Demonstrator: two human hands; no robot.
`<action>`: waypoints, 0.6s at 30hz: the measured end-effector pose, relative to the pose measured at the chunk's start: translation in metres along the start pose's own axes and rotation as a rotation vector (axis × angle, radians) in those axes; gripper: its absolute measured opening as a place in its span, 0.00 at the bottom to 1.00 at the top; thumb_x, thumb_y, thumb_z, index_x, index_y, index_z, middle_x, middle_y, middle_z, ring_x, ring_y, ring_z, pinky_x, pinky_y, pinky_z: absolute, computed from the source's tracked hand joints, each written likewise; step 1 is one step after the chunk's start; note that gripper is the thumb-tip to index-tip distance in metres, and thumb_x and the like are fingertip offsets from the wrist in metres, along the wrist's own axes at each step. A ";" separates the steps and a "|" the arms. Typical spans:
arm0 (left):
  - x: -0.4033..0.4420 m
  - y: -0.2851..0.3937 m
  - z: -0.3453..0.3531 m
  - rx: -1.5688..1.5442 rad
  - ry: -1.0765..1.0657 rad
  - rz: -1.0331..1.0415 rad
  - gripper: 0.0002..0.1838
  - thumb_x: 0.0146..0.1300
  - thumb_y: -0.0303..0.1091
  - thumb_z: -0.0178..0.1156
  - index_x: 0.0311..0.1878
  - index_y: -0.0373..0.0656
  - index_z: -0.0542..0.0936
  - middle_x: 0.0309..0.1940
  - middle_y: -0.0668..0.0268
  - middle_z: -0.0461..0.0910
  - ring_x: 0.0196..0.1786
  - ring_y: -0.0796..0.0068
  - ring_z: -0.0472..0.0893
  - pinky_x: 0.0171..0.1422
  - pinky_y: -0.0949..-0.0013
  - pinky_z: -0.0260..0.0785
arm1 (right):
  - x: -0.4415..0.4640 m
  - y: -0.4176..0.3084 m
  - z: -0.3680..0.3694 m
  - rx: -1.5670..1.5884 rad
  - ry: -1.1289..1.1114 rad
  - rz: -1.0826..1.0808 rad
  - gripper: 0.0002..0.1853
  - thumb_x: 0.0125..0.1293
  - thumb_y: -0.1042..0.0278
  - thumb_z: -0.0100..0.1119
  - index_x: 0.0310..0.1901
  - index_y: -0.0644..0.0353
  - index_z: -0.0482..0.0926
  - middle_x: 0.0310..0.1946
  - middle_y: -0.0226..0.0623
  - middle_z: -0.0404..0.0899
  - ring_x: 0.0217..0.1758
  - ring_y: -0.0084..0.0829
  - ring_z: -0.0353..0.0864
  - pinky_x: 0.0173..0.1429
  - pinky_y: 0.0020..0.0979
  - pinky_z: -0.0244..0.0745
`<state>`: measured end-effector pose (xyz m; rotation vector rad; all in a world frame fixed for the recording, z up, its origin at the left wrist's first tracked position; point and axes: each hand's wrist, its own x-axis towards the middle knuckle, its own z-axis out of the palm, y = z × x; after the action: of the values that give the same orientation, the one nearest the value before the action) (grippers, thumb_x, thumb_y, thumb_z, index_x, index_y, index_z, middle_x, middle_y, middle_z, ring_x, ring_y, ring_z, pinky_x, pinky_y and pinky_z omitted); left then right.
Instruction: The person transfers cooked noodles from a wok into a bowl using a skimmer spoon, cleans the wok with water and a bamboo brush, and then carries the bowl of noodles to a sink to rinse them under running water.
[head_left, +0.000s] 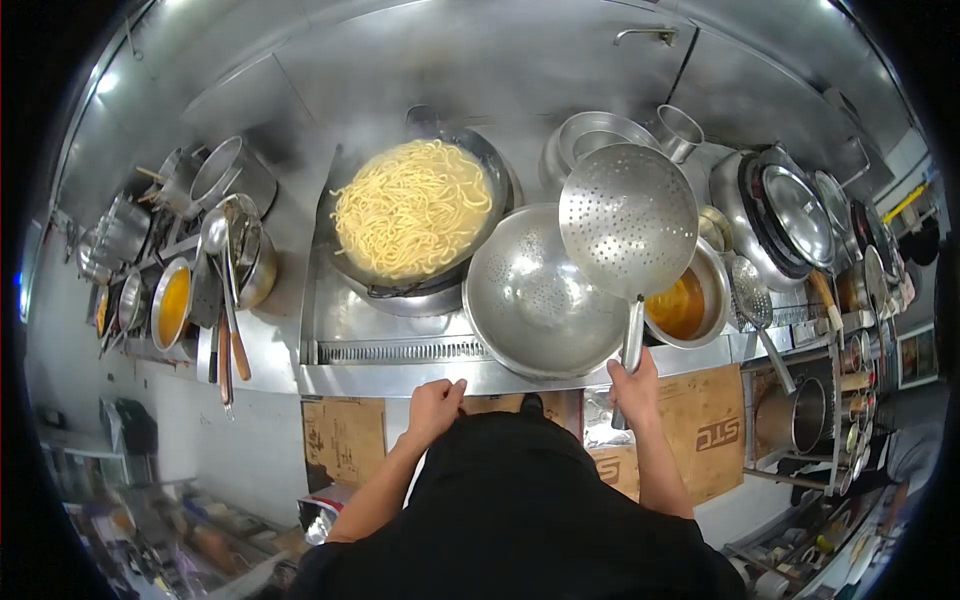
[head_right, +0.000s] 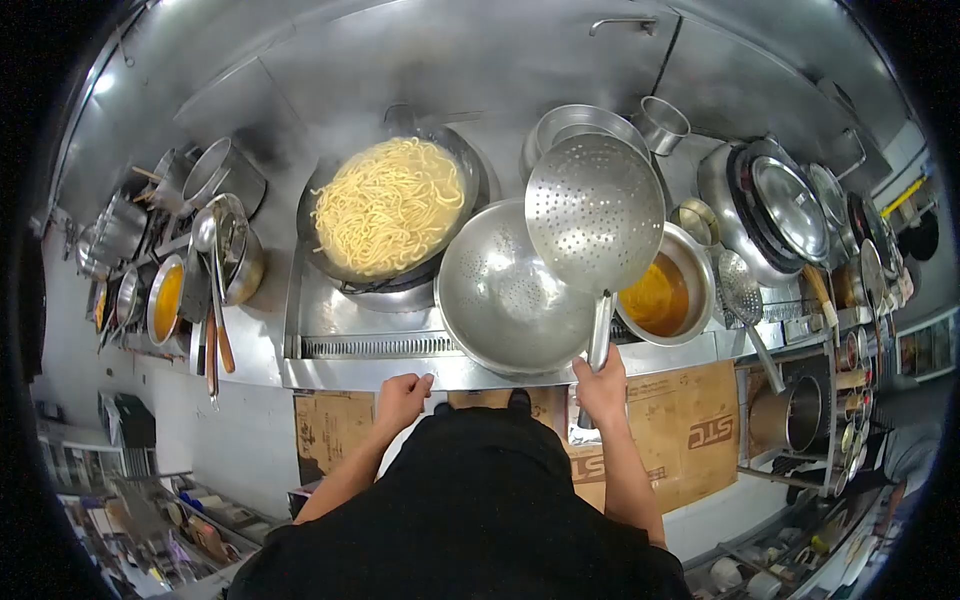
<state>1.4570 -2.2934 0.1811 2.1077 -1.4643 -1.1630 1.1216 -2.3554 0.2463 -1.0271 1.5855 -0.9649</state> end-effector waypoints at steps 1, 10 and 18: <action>0.003 -0.007 0.009 -0.068 -0.077 -0.103 0.20 0.62 0.45 0.64 0.50 0.40 0.84 0.32 0.55 0.85 0.36 0.55 0.85 0.44 0.57 0.75 | 0.003 -0.005 0.000 0.014 -0.018 -0.002 0.10 0.64 0.75 0.60 0.42 0.62 0.68 0.20 0.32 0.70 0.12 0.22 0.67 0.15 0.29 0.64; 0.063 -0.117 0.170 -0.431 -0.374 -0.478 0.22 0.58 0.41 0.70 0.54 0.43 0.82 0.37 0.59 0.84 0.38 0.68 0.81 0.47 0.60 0.75 | 0.017 -0.006 -0.010 0.099 -0.158 0.058 0.12 0.63 0.80 0.56 0.45 0.66 0.67 0.22 0.34 0.70 0.12 0.22 0.68 0.14 0.27 0.65; 0.135 -0.200 0.270 -1.065 -0.364 -0.597 0.21 0.65 0.42 0.64 0.61 0.53 0.75 0.54 0.63 0.81 0.56 0.68 0.80 0.51 0.58 0.75 | 0.018 -0.026 -0.035 0.204 -0.352 0.158 0.15 0.61 0.76 0.59 0.48 0.63 0.66 0.23 0.35 0.70 0.14 0.27 0.71 0.18 0.30 0.72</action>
<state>1.3942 -2.2800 -0.1758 1.5616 -0.0841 -2.0024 1.0893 -2.3778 0.2725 -0.8618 1.2300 -0.7713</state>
